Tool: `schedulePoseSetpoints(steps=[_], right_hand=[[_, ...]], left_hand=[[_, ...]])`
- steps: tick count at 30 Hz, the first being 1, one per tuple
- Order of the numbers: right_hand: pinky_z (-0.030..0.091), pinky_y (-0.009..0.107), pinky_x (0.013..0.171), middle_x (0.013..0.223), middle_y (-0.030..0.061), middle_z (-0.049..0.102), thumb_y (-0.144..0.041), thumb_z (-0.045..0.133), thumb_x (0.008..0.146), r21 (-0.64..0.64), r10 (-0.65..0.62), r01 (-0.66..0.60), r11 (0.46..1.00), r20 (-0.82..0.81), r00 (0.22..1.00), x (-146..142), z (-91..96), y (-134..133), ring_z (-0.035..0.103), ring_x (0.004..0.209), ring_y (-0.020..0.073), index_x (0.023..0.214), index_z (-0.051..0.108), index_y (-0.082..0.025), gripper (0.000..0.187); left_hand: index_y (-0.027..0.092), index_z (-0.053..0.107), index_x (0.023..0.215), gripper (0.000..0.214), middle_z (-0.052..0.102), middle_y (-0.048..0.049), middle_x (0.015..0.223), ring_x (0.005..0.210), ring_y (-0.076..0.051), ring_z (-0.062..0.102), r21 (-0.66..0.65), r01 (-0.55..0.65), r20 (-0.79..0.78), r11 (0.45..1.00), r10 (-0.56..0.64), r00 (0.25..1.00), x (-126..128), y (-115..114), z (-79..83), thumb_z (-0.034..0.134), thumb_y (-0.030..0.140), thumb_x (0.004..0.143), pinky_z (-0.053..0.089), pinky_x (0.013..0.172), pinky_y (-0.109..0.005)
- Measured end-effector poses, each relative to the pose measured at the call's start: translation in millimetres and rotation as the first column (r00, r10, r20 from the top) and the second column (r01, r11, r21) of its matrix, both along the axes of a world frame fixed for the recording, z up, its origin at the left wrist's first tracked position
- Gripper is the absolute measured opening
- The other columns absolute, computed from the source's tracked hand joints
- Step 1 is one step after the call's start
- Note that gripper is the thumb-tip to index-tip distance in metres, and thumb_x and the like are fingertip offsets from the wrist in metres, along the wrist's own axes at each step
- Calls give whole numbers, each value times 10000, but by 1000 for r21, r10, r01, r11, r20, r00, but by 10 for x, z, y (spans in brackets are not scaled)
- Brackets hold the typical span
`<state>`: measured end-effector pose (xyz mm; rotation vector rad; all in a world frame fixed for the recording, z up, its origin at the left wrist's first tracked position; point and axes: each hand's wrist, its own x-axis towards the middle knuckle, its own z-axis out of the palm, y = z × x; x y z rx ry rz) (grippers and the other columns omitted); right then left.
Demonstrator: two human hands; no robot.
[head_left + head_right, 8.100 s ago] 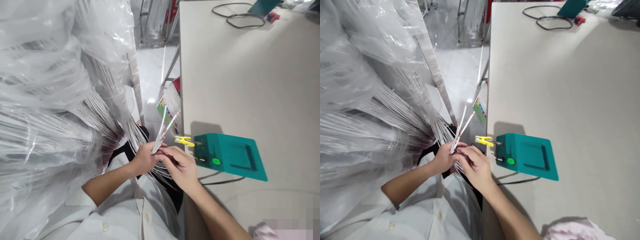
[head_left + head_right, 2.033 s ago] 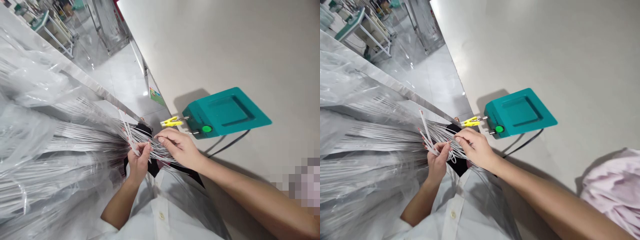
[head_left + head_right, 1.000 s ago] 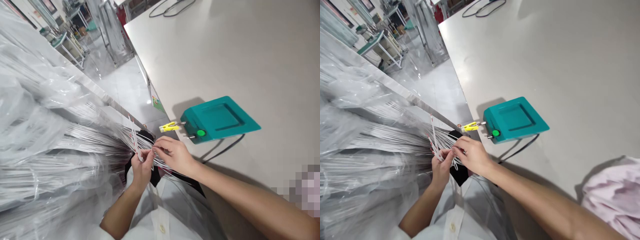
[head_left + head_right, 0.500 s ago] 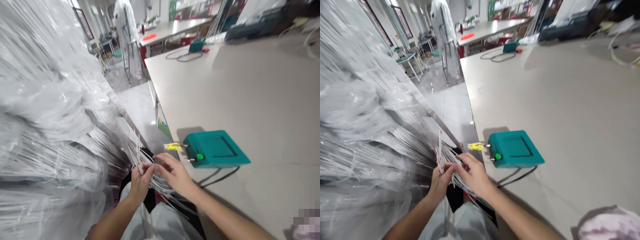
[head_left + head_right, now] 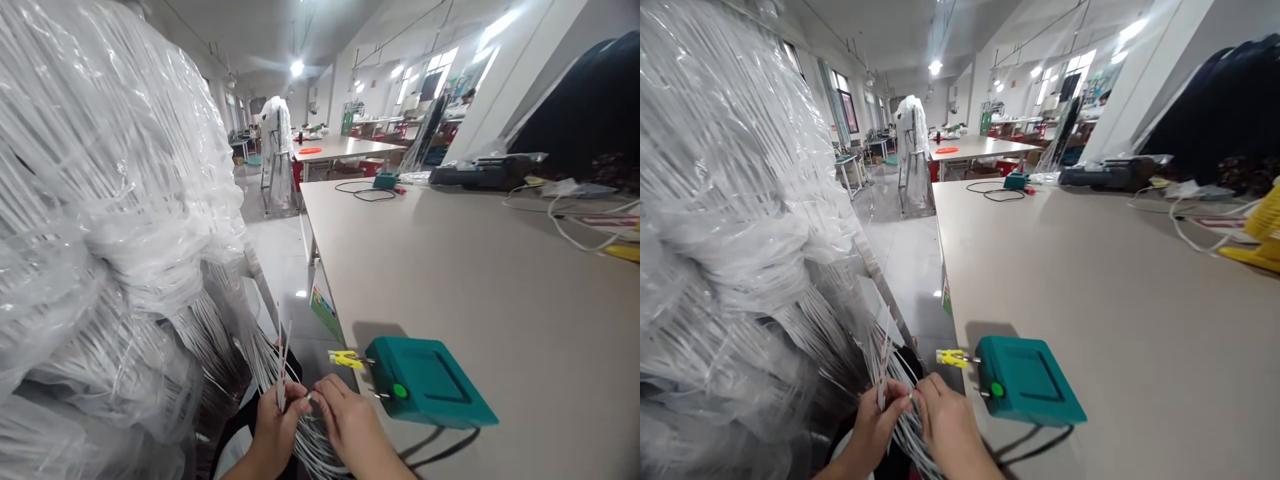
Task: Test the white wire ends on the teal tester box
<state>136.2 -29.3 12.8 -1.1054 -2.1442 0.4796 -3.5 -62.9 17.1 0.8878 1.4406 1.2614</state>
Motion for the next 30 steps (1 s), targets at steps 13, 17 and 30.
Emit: schedulePoseSetpoints(steps=[13,17,30], right_hand=[[333,182,360,515,-61,441,-497,734,596,-811,-486,-540,226,-575,659,-63,-23,123,367,353,30,627,532,-150,403],[434,222,462,568,-15,533,-544,639,681,-797,-395,-165,581,-453,799,14,-51,176,490,481,92,642,573,-166,387],[428,245,598,668,44,615,-195,419,875,-97,92,-88,991,34,995,95,-8,221,569,645,129,678,599,-165,268]], left_hand=[[146,620,773,130,640,-27,662,646,-150,587,28,37,9,999,-38,999,-10,95,-46,631,264,720,451,668,-270],[142,599,830,214,633,-20,632,608,-132,576,-59,40,167,997,-29,985,-8,160,-79,659,307,708,442,640,-265],[155,567,980,272,640,-26,693,692,-148,613,-50,199,172,979,-188,967,21,180,-203,626,287,750,462,733,-292]])
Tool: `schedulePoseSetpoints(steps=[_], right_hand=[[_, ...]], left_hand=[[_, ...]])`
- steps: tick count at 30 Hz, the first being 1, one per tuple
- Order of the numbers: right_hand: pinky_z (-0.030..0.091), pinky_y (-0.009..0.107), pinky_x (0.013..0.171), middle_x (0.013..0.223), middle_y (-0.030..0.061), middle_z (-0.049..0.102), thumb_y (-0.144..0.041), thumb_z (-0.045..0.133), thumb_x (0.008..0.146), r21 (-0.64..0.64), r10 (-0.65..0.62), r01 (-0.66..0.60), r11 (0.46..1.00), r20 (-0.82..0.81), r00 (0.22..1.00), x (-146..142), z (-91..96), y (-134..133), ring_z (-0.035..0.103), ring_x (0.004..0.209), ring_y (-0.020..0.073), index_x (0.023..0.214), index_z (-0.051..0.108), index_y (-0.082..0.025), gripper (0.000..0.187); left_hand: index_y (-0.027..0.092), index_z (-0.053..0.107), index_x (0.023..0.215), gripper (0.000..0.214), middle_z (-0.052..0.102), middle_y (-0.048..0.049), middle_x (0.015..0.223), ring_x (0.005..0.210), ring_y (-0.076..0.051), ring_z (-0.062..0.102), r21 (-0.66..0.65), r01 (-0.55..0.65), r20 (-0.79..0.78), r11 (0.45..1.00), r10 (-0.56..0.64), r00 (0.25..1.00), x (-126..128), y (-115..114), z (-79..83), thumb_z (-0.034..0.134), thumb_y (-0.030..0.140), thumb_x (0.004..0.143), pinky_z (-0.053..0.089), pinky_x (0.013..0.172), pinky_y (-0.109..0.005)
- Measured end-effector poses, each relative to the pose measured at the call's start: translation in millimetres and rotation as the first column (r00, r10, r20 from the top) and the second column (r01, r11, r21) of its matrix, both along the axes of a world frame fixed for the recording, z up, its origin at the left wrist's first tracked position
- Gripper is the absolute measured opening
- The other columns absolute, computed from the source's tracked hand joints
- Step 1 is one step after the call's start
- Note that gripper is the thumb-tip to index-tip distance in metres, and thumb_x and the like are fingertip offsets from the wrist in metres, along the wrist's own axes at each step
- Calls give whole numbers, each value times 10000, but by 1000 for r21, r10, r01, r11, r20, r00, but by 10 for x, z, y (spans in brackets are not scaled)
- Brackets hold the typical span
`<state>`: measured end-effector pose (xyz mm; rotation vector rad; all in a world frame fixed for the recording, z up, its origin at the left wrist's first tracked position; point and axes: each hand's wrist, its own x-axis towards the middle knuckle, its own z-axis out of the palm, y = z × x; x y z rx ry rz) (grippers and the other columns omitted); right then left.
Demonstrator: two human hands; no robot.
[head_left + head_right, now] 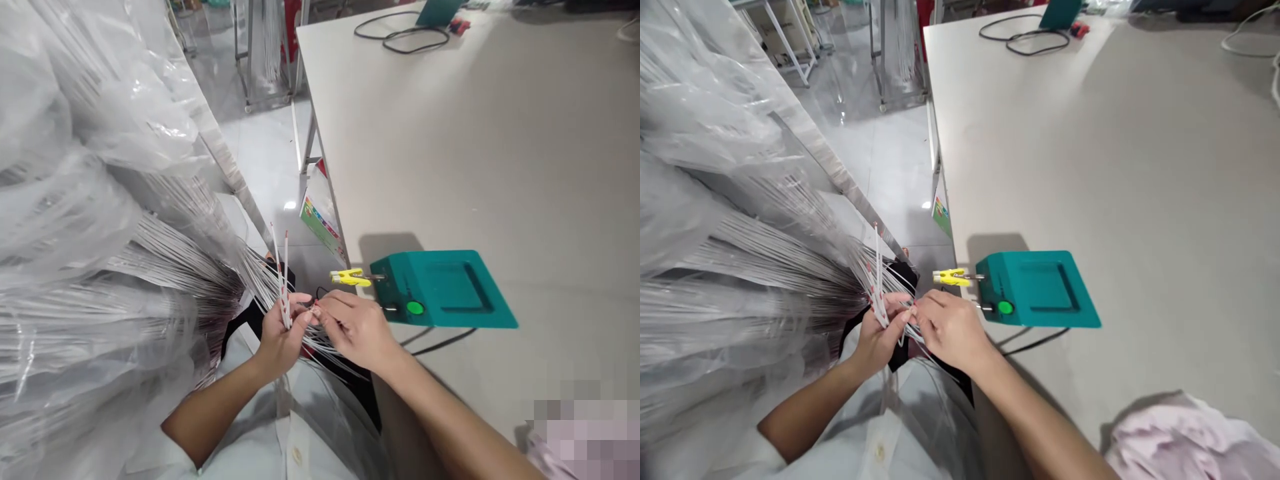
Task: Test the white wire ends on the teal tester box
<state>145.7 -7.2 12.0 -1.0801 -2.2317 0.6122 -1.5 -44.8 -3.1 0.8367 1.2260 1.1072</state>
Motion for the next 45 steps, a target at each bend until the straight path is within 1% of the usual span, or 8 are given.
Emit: schedulePoseSetpoints(steps=[3,7,12,18,25,29,40,45], right_hand=[[410,264,604,648,48,616,-176,439,844,230,-36,-12,973,202,979,42,16,-7,578,644,145,672,612,-162,244],[397,266,580,610,23,609,-175,471,824,300,-63,-31,953,300,952,146,131,-15,558,585,133,635,599,-182,229],[435,336,747,916,108,679,-255,533,830,463,-241,41,885,380,893,392,304,136,597,840,231,988,632,-134,222],[345,507,856,871,131,673,-175,463,846,301,-125,-79,950,602,789,563,280,409,566,901,298,955,640,-158,209],[295,504,891,740,73,655,-241,598,746,218,-97,-33,975,560,823,551,274,561,565,807,257,766,620,-207,45],[262,504,932,706,70,648,-204,563,764,198,-135,-7,980,694,707,466,362,562,586,793,248,700,581,-166,77],[233,547,955,749,72,647,-230,517,816,224,-138,-50,973,746,652,470,367,529,591,759,242,756,597,-153,127],[186,623,968,894,122,661,-274,574,802,237,-129,-81,968,748,651,448,332,494,568,904,298,998,592,-138,239]], left_hand=[[154,568,960,244,642,-31,703,696,-147,605,24,-3,-47,1000,4,999,20,-2,-53,614,278,755,460,737,-290],[153,571,981,235,655,-43,716,704,-153,605,43,21,-89,999,-17,996,27,40,-72,585,267,775,462,730,-294],[160,550,1152,376,660,-38,715,596,-118,555,37,64,-112,997,-59,992,16,203,-15,550,263,790,433,601,-245],[184,585,1167,436,629,-6,667,424,-55,370,8,115,1,993,-115,993,69,392,-4,587,264,739,295,421,-205],[139,605,1121,442,612,6,610,367,-26,320,-76,83,110,994,-74,991,137,496,27,609,284,703,225,357,-192],[109,563,1180,515,630,-3,630,358,-17,320,-96,98,135,991,-84,987,197,514,12,617,305,706,220,345,-183],[128,586,1188,416,700,-51,738,583,-105,544,65,159,-253,985,-138,958,269,499,-107,544,240,789,424,567,-214],[145,587,1185,404,700,-36,740,608,-112,564,65,144,-295,987,-119,948,269,489,-124,523,223,793,443,607,-223]])
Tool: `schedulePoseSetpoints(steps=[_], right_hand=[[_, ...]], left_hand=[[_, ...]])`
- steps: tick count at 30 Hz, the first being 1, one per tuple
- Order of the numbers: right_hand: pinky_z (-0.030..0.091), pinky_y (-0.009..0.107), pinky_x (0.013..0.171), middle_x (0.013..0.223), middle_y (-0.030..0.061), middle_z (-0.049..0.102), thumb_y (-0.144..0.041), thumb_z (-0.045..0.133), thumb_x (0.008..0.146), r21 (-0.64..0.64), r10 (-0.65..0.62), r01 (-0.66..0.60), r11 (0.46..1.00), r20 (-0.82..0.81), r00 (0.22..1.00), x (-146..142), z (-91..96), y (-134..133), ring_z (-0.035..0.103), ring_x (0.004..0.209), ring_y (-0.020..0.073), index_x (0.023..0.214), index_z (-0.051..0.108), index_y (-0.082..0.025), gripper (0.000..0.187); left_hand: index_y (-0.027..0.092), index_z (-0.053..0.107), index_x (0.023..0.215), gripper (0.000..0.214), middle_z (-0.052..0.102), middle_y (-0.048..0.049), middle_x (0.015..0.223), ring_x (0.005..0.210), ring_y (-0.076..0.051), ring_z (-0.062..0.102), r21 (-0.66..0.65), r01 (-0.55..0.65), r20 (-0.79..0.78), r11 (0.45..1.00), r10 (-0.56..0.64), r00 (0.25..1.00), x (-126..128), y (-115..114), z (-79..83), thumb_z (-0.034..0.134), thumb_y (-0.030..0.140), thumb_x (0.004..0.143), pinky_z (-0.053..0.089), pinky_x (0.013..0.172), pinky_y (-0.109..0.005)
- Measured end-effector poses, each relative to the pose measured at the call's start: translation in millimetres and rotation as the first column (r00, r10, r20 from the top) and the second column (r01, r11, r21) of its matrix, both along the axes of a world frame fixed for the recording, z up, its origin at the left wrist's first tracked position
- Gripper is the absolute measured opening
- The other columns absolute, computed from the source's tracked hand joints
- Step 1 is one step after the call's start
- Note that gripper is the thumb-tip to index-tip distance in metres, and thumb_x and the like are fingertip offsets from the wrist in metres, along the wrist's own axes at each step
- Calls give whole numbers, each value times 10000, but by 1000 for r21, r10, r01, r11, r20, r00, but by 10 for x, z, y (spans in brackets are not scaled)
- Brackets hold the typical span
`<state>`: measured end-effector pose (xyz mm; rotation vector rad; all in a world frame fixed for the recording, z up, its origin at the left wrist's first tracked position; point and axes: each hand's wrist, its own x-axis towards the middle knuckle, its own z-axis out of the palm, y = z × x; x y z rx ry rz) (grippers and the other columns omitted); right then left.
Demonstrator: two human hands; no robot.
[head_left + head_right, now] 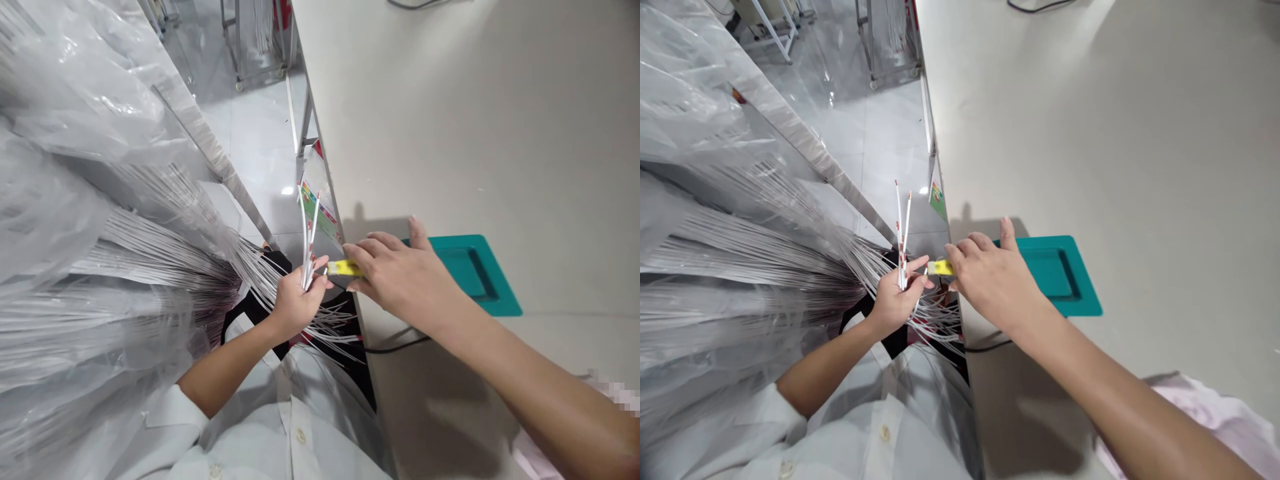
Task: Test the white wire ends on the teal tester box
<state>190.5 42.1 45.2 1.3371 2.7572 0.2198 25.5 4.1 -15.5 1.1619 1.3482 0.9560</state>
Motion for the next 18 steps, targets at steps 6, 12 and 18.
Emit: schedulePoseSetpoints(steps=[6,12,18], right_hand=[[206,617,977,942,150,660,-328,603,794,24,22,-21,999,-25,999,-4,-52,-26,570,912,306,1192,510,-93,472],[278,603,950,872,143,674,-507,514,816,116,77,-61,991,-142,987,46,-86,-21,606,839,302,1120,567,-102,509],[502,321,751,955,91,691,-259,581,819,261,159,-21,965,-519,840,-118,-50,-306,642,840,204,1074,603,-181,268]], left_hand=[[112,587,1173,405,690,-40,744,506,-72,467,4,-15,20,1000,15,1000,-14,-14,40,522,201,784,393,517,-196],[110,565,1189,419,677,-32,731,453,-52,403,-15,-26,55,1000,26,998,-95,-52,140,530,215,785,347,461,-192],[122,558,1064,314,662,-17,673,426,-43,368,-83,-90,213,993,105,971,-231,-123,222,565,242,774,309,440,-191]])
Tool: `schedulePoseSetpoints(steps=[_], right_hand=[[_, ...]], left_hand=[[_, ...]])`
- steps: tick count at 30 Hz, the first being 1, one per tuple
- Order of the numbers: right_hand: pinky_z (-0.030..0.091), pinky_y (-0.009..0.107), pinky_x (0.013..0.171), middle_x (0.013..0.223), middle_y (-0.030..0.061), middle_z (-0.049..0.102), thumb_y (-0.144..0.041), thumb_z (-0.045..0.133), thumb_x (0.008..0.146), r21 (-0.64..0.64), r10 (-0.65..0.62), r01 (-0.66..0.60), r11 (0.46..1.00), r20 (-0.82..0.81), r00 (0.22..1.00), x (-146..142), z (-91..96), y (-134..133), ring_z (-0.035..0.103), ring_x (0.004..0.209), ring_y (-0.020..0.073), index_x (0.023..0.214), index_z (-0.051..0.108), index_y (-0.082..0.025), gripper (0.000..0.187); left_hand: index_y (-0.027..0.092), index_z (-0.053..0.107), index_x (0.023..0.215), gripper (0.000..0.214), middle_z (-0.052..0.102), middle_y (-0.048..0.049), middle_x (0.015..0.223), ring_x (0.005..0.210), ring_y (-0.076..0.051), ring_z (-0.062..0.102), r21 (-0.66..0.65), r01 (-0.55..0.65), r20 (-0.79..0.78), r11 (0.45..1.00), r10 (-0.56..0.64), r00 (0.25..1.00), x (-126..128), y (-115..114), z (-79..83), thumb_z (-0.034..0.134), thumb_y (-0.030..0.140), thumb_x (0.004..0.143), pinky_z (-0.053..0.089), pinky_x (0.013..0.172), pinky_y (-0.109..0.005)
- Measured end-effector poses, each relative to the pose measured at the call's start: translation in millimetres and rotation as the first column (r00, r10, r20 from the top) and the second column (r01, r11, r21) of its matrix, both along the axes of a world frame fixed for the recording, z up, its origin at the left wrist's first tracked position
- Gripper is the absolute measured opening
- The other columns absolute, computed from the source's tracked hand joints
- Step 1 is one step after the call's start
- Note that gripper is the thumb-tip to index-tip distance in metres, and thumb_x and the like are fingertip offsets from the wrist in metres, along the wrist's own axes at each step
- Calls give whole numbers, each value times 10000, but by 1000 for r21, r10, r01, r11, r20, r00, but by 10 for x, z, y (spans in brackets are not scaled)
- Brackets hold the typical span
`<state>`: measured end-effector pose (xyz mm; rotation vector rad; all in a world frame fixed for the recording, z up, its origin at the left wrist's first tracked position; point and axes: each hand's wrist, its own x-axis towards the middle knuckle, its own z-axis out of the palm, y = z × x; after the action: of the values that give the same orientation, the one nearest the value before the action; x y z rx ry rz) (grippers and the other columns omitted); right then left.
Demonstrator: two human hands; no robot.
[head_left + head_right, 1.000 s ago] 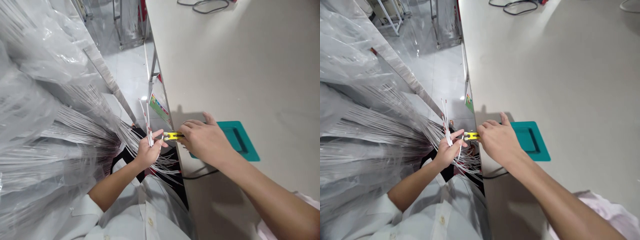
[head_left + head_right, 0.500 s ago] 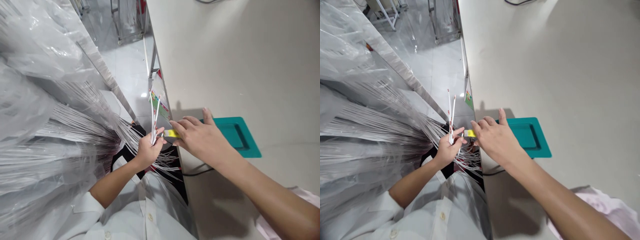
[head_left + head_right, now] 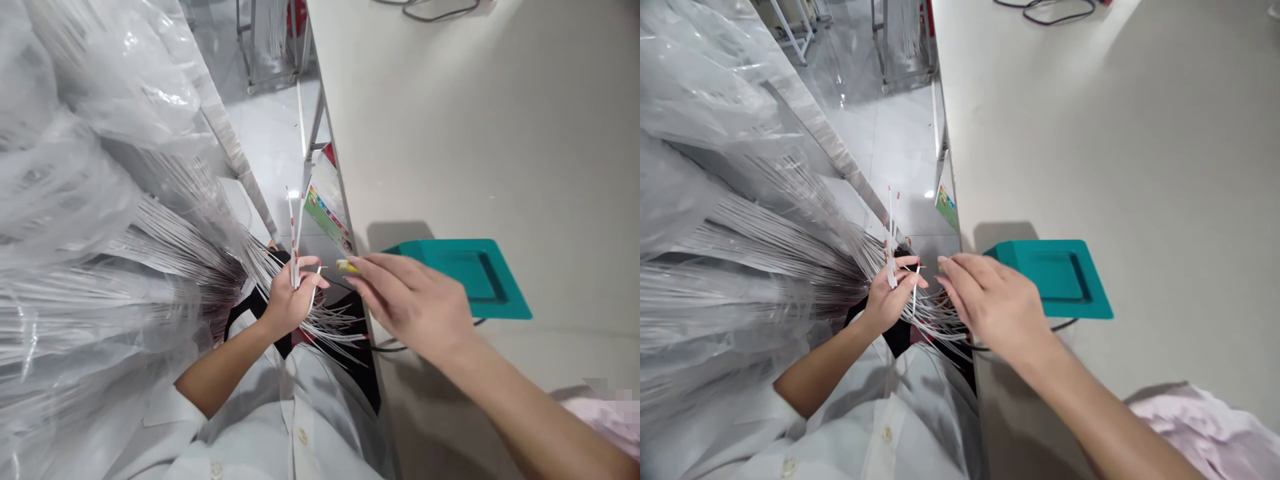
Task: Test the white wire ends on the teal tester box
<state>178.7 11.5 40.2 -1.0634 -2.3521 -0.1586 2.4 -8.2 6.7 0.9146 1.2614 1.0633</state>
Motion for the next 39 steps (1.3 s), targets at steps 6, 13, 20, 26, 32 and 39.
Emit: schedulePoseSetpoints(steps=[6,13,20,26,32,39], right_hand=[[544,311,713,929,58,692,-259,594,805,-559,-209,-172,811,-551,808,-269,-178,-194,643,837,172,988,666,-228,199],[539,346,708,761,30,684,-357,723,675,-659,-413,-438,611,-738,534,-347,-401,-178,613,801,175,789,734,-294,131],[487,254,466,717,32,614,-379,702,691,-666,-410,-542,513,-745,527,-349,-428,-197,577,601,129,703,706,-219,161],[521,280,633,806,48,654,-208,668,729,-501,-188,-204,841,-624,759,-303,-272,-203,610,745,154,841,707,-234,121],[518,257,596,772,38,663,-205,626,769,-481,-97,-244,842,-580,809,-414,-234,-283,627,669,134,805,693,-222,78],[499,258,606,749,29,646,-199,600,790,-571,-144,-265,777,-570,809,-445,-255,-310,613,679,132,781,661,-214,64]], left_hand=[[123,576,825,215,621,-15,632,407,-27,353,-15,129,227,992,-122,966,-128,-106,112,622,317,743,277,421,-192],[129,572,789,278,589,3,587,427,-40,378,-24,222,214,975,-212,953,-164,-175,98,627,395,730,301,453,-207],[119,619,793,232,607,-19,594,538,-95,515,6,245,6,970,-245,970,-228,-253,73,616,346,751,402,539,-220],[108,682,866,251,695,-79,827,743,-151,613,-33,101,-162,994,-105,981,-278,-266,-21,654,315,728,472,729,-264],[98,660,954,282,683,-88,883,826,-184,613,60,211,-134,976,-202,970,-193,-231,1,614,289,751,470,776,-282],[110,651,875,227,627,-38,798,773,-164,557,111,359,-202,927,-332,921,-96,-208,-31,557,298,788,446,725,-262]])
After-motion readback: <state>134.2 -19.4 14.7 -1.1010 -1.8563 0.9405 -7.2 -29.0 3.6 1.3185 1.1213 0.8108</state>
